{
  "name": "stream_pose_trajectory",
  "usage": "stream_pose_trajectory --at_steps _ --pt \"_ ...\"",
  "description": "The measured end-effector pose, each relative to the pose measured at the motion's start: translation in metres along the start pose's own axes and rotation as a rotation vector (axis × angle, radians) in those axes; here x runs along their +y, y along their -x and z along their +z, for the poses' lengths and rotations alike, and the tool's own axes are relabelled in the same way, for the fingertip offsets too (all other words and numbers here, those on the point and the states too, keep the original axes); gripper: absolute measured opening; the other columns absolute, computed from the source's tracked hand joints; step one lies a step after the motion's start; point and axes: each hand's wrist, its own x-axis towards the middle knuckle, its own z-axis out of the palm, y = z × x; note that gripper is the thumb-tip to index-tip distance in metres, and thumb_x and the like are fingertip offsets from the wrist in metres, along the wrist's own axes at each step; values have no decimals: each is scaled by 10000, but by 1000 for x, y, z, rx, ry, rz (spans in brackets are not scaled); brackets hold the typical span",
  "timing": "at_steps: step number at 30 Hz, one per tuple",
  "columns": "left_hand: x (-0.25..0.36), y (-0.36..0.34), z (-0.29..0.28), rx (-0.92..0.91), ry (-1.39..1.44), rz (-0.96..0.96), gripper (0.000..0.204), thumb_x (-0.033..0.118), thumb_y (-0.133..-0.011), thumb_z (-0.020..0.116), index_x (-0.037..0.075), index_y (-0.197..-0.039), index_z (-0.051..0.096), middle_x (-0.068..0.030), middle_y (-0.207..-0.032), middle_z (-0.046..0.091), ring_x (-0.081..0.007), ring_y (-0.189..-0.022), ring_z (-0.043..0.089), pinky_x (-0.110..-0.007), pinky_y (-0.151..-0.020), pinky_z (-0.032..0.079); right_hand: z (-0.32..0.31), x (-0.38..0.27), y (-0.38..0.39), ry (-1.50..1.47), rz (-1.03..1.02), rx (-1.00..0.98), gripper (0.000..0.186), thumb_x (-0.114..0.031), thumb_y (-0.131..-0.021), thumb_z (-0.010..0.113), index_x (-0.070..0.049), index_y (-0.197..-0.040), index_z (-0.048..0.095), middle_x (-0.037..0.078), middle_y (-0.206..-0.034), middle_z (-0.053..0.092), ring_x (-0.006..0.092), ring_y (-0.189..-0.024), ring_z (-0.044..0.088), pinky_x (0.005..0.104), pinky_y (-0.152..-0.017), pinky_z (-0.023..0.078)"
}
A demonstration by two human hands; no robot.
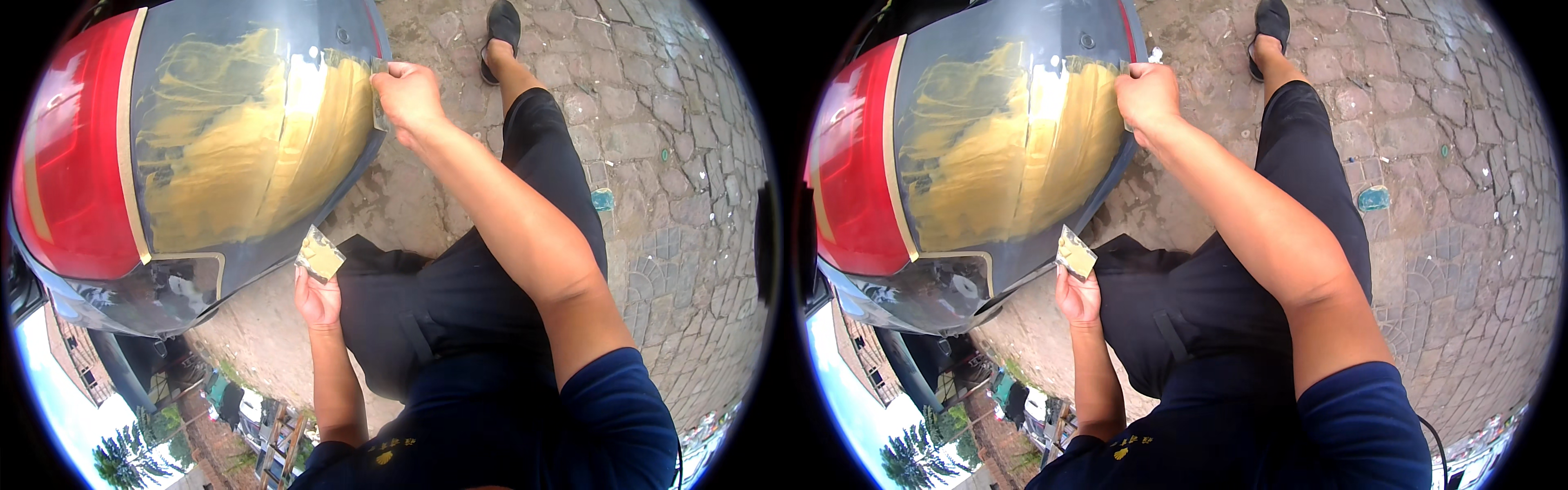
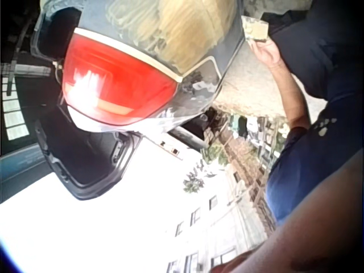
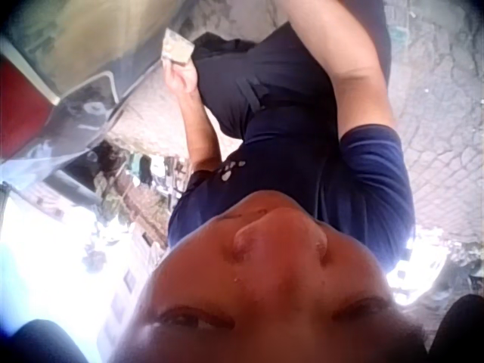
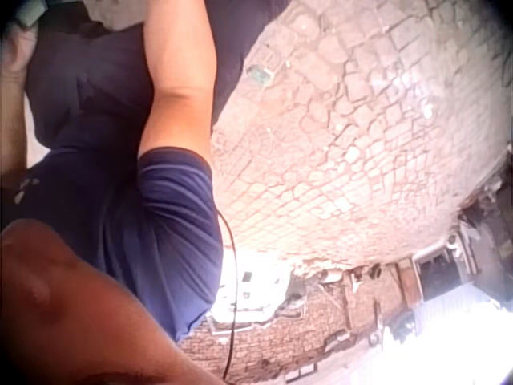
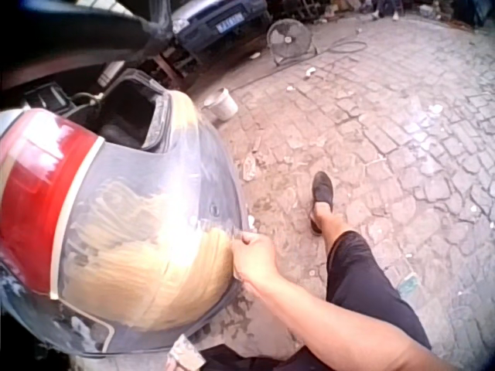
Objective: The person applies a yellow body filler to a car panel using a small spreader, repeatedly scooping more material from a metal plate and smoothing it over the surface.
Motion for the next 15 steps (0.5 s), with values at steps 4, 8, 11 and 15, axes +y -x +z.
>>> stream_pose_trajectory --at_steps 4,8,11,15 --pt "1 2 -1 0 27 12 444 110 -1076 516 -30 -1495 478 -176 -1526 560 -312 -1408 548 -492 -1186 447 -12 -7 17 106 -126 -218 272 -109 -1000 639 64 -1190 728 34 -933 729 99 -808 594 292 -750 492" --pt "0 1 3 10 9 22 445 117 -1077 516 -29 -1495 477 -175 -1524 560 -309 -1404 552 -487 -1181 454 -48 -7 7 87 -123 -75 280 -111 -1015 638 55 -1230 708 10 -922 713 82 -805 583 286 -737 491" --pt "-1 3 5 21 -14 15 441 123 -1079 511 -28 -1492 480 -175 -1519 564 -311 -1401 555 -486 -1179 458 -53 2 -8 220 -406 -142 278 -66 -1000 616 3 -1245 730 50 -1067 735 146 -980 657 291 -887 514" --pt "-1 6 6 -29 -7 2 446 97 -1071 531 -26 -1498 491 -159 -1516 578 -292 -1393 566 -455 -1186 464 -45 15 -21 267 -692 -246 313 -22 -967 616 -71 -1237 766 69 -1172 706 197 -1095 652 296 -996 494"
